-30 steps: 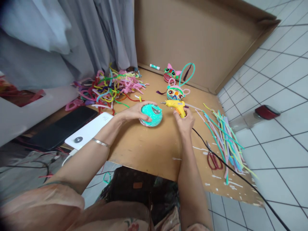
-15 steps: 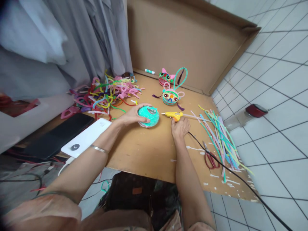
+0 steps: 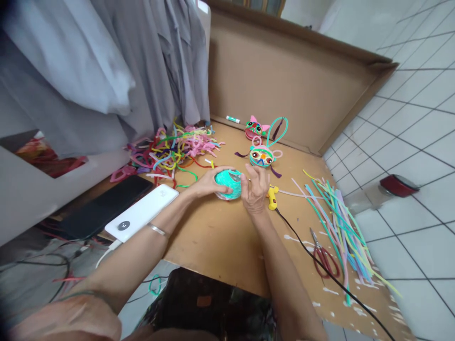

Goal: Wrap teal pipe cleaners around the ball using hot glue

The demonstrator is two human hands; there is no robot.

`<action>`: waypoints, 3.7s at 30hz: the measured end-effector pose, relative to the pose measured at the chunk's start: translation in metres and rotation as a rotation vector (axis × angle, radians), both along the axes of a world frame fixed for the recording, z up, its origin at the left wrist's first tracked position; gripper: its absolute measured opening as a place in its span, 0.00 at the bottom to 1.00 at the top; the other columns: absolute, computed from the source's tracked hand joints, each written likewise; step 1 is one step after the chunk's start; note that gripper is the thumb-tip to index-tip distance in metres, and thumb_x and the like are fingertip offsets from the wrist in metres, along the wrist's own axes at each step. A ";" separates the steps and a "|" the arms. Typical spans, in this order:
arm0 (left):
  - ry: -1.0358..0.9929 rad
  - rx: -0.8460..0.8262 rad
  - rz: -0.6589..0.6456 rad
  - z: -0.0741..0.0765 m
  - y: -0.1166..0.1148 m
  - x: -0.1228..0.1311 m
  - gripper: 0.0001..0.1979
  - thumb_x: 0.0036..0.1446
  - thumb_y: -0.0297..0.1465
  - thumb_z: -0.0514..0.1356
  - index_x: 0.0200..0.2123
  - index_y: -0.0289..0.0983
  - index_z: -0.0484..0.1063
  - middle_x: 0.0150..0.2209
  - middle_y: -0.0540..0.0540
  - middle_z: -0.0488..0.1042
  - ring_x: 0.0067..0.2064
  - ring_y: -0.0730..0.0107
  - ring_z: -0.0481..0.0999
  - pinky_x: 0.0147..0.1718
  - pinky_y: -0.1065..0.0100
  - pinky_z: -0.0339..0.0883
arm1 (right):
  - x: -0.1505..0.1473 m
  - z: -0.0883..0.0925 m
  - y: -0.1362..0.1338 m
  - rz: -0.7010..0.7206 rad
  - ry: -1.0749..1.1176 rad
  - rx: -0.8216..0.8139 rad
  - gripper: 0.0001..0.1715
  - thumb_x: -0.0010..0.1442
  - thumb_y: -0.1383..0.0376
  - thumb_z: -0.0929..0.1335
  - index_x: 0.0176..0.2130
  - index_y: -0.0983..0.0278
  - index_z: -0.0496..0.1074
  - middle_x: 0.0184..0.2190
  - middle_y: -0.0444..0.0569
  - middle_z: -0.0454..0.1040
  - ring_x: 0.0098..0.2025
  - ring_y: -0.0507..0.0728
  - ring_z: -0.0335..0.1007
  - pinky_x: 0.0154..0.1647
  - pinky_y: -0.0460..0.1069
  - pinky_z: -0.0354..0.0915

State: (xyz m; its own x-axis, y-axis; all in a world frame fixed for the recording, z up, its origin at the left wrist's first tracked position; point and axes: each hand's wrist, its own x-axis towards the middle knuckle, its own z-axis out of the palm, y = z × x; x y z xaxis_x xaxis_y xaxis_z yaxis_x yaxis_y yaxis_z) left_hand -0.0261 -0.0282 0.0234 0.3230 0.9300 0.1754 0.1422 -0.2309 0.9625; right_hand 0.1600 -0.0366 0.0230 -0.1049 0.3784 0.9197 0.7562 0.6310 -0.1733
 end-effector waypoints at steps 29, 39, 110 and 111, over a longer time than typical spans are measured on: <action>0.122 0.153 -0.091 0.000 0.002 -0.006 0.39 0.35 0.30 0.68 0.57 0.38 0.70 0.57 0.42 0.70 0.58 0.54 0.69 0.60 0.55 0.61 | 0.008 -0.004 -0.021 0.023 -0.201 -0.157 0.21 0.64 0.71 0.61 0.41 0.55 0.80 0.32 0.48 0.71 0.34 0.54 0.63 0.37 0.51 0.58; 0.104 0.110 -0.120 0.003 -0.002 -0.005 0.39 0.36 0.32 0.68 0.57 0.37 0.69 0.56 0.41 0.70 0.57 0.54 0.69 0.59 0.55 0.62 | 0.008 -0.001 -0.024 -0.037 -0.322 -0.091 0.19 0.66 0.70 0.61 0.41 0.55 0.79 0.31 0.47 0.72 0.34 0.55 0.63 0.35 0.51 0.54; -0.204 -0.063 0.064 0.002 0.000 0.008 0.14 0.46 0.30 0.57 0.36 0.35 0.79 0.36 0.47 0.79 0.39 0.67 0.73 0.39 0.68 0.67 | -0.001 0.010 -0.032 -0.016 -0.523 0.106 0.19 0.65 0.75 0.61 0.39 0.57 0.77 0.28 0.46 0.66 0.33 0.55 0.55 0.36 0.51 0.47; -0.209 -0.068 0.059 0.002 0.000 0.008 0.14 0.46 0.30 0.57 0.36 0.34 0.78 0.35 0.47 0.79 0.38 0.68 0.73 0.39 0.68 0.67 | -0.001 0.010 -0.032 -0.018 -0.524 0.108 0.20 0.65 0.76 0.61 0.39 0.57 0.77 0.28 0.46 0.66 0.33 0.55 0.55 0.36 0.51 0.47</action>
